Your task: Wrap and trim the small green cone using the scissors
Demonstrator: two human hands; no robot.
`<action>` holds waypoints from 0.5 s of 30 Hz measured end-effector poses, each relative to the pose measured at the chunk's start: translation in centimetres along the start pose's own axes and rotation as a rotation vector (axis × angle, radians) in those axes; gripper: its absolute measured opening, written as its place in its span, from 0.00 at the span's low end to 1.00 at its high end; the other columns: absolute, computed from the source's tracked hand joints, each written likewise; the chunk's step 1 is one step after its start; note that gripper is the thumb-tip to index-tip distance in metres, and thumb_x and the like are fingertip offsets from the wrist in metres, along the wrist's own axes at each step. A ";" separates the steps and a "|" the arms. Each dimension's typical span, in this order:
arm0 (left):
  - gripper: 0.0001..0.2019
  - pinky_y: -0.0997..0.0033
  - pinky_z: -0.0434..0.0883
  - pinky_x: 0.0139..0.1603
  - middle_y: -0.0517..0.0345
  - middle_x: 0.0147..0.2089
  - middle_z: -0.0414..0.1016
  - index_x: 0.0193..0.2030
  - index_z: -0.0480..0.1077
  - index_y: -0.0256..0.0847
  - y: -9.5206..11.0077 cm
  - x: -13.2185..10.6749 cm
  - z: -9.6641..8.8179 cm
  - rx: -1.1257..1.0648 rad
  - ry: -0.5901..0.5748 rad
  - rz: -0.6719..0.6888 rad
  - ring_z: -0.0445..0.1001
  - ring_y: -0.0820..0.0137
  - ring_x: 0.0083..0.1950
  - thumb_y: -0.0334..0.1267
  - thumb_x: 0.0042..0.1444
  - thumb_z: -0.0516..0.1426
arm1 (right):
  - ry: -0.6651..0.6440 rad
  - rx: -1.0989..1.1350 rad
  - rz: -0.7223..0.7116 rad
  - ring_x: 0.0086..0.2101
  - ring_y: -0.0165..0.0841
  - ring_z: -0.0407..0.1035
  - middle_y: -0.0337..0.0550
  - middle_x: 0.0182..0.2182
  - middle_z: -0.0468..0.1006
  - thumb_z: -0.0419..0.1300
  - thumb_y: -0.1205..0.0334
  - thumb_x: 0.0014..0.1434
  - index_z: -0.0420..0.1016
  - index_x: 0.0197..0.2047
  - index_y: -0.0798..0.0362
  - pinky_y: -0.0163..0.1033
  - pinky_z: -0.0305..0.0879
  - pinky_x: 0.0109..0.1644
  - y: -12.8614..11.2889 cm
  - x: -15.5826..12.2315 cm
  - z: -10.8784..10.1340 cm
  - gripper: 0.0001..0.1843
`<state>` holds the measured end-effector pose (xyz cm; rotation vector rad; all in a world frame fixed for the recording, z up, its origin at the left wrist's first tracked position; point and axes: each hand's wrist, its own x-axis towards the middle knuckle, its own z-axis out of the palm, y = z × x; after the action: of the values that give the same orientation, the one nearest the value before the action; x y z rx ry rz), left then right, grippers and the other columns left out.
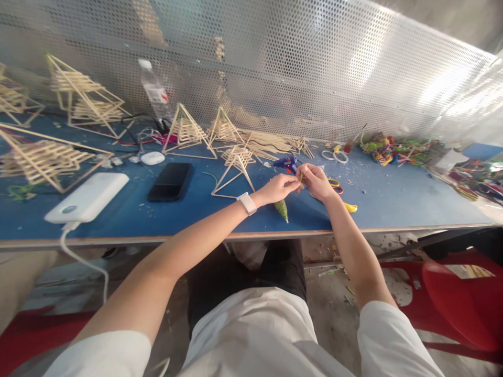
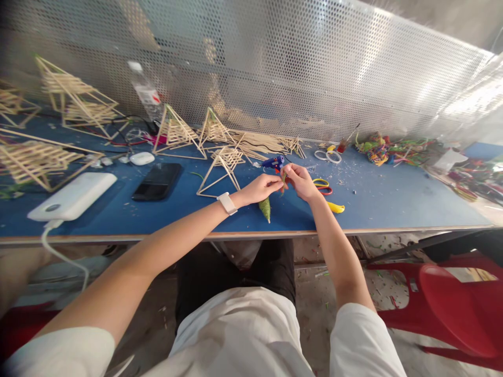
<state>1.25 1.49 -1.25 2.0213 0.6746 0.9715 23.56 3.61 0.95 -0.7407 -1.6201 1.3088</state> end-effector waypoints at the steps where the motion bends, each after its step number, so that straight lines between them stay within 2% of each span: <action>1: 0.25 0.66 0.64 0.42 0.53 0.42 0.86 0.50 0.87 0.38 -0.2 0.0 0.0 -0.004 0.006 -0.006 0.70 0.68 0.36 0.56 0.81 0.58 | 0.002 -0.003 0.003 0.28 0.29 0.67 0.38 0.37 0.77 0.75 0.25 0.67 0.80 0.41 0.47 0.40 0.74 0.32 -0.1 0.0 0.0 0.32; 6: 0.28 0.65 0.66 0.42 0.49 0.43 0.88 0.51 0.88 0.36 -0.3 0.0 0.1 -0.012 0.013 -0.022 0.72 0.68 0.36 0.59 0.81 0.57 | 0.022 -0.019 0.024 0.30 0.31 0.67 0.39 0.39 0.78 0.75 0.22 0.64 0.78 0.41 0.46 0.42 0.76 0.34 -0.4 -0.2 0.4 0.34; 9: 0.27 0.64 0.70 0.47 0.47 0.46 0.90 0.52 0.88 0.36 0.0 0.0 0.1 -0.014 -0.014 -0.013 0.78 0.66 0.40 0.58 0.82 0.57 | 0.031 -0.026 0.036 0.29 0.32 0.68 0.39 0.39 0.78 0.75 0.19 0.62 0.77 0.41 0.45 0.43 0.75 0.33 -0.6 -0.3 0.4 0.36; 15: 0.27 0.64 0.71 0.52 0.52 0.40 0.84 0.40 0.80 0.40 0.7 -0.2 -0.2 0.015 -0.028 0.019 0.79 0.65 0.42 0.57 0.84 0.53 | 0.068 -0.015 0.018 0.36 0.34 0.71 0.40 0.38 0.78 0.76 0.20 0.62 0.79 0.41 0.46 0.41 0.75 0.39 -0.6 -0.1 0.3 0.36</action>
<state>1.09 1.07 -0.65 2.0542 0.6506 0.9503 23.39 3.25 1.50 -0.8021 -1.5740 1.2726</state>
